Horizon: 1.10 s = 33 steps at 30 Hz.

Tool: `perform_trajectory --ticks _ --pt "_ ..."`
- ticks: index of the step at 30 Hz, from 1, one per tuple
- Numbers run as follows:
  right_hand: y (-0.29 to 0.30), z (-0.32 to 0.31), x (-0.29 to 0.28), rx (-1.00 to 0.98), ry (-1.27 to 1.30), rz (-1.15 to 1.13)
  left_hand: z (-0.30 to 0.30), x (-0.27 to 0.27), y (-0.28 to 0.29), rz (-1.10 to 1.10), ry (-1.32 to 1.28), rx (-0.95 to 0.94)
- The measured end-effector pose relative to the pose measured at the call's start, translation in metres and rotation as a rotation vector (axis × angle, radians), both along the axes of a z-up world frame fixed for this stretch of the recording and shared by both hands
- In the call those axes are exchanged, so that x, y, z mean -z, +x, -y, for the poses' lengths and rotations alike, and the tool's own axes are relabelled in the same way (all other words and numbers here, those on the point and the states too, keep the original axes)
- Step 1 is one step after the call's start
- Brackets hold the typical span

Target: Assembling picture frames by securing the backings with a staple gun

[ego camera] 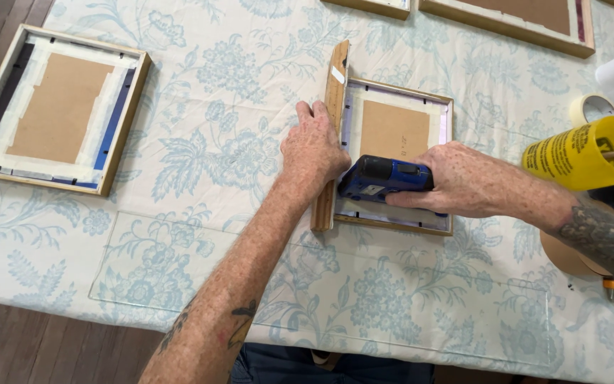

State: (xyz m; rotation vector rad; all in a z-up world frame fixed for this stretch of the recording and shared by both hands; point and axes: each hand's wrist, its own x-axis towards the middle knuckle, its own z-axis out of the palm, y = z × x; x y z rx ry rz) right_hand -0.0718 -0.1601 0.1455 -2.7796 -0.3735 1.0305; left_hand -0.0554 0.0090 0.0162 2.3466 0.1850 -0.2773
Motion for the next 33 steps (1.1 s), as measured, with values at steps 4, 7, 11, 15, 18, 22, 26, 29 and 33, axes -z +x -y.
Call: perform_trajectory --ticks 4,7,11,15,18,22,26,29,33 --pt "-0.002 0.003 -0.001 0.041 -0.012 -0.008 0.004 -0.002 0.002 0.015 0.005 -0.005" --pt "-0.001 0.002 0.002 0.04 -0.006 -0.016 0.003 0.001 0.001 0.027 0.02 -0.018" --pt "0.002 0.003 0.006 0.052 -0.008 -0.011 0.002 0.004 0.003 0.025 0.012 -0.014" --pt "0.003 0.006 0.005 0.041 -0.007 -0.01 0.0 -0.002 0.002 0.019 -0.007 -0.013" --pt "0.002 0.002 0.004 0.024 0.007 -0.018 0.001 0.0 0.001 0.02 -0.014 -0.021" --pt "0.003 0.007 0.005 0.034 0.002 -0.015 0.002 0.001 0.005 0.01 -0.008 -0.02" --pt "0.001 0.006 0.009 0.047 -0.016 -0.017 0.004 0.003 0.007 0.009 0.028 -0.016" --pt "0.001 0.004 0.008 -0.025 -0.151 0.009 0.008 -0.002 0.013 -0.077 0.101 -0.009" --pt "0.0 0.008 0.012 -0.145 -0.26 0.066 0.013 0.0 0.022 -0.186 0.199 0.004"
